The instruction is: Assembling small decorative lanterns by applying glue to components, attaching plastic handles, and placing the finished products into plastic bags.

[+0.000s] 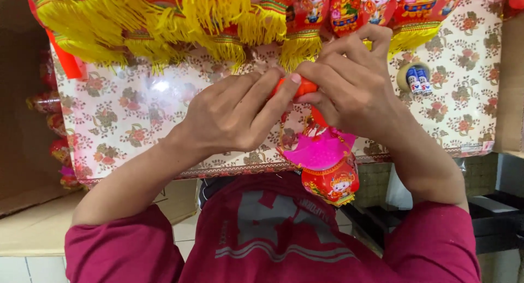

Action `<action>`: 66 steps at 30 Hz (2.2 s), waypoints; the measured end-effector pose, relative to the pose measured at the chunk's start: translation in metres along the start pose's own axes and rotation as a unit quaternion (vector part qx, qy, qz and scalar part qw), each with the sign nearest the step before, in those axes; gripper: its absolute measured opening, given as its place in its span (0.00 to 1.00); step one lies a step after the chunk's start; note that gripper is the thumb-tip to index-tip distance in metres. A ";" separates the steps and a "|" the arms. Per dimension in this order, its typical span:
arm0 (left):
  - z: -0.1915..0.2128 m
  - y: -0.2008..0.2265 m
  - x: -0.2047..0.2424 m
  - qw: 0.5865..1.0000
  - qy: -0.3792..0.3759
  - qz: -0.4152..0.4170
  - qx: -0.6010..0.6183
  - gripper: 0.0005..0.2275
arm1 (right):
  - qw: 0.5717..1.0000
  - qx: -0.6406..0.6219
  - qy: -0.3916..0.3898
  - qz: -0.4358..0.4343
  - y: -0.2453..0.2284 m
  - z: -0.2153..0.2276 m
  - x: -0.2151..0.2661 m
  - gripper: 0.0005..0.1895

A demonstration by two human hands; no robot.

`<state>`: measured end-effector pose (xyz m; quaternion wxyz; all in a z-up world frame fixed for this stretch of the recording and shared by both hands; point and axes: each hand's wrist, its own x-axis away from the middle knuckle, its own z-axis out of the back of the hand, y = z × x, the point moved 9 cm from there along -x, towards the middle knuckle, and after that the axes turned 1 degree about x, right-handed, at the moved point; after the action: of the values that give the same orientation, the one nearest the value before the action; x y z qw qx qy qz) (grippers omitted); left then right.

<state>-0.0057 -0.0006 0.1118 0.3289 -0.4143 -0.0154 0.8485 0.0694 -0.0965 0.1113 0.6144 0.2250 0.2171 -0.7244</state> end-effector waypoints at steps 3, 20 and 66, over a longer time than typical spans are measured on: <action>-0.004 -0.005 0.000 0.999 -0.024 0.034 -0.009 0.10 | 1.000 -0.011 0.008 -0.002 0.003 0.002 0.001 0.13; -0.017 -0.021 0.023 0.977 -0.050 0.153 0.140 0.11 | 0.993 -0.103 0.001 -0.051 0.017 -0.008 0.005 0.16; -0.014 -0.034 0.030 0.954 0.019 0.214 0.210 0.16 | 0.985 -0.154 0.050 -0.064 0.028 -0.008 0.011 0.09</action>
<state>0.0094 0.0395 0.0916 0.2200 -0.3453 0.2587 0.8749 0.0961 -0.1051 0.0972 0.5826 0.1494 0.3707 -0.7076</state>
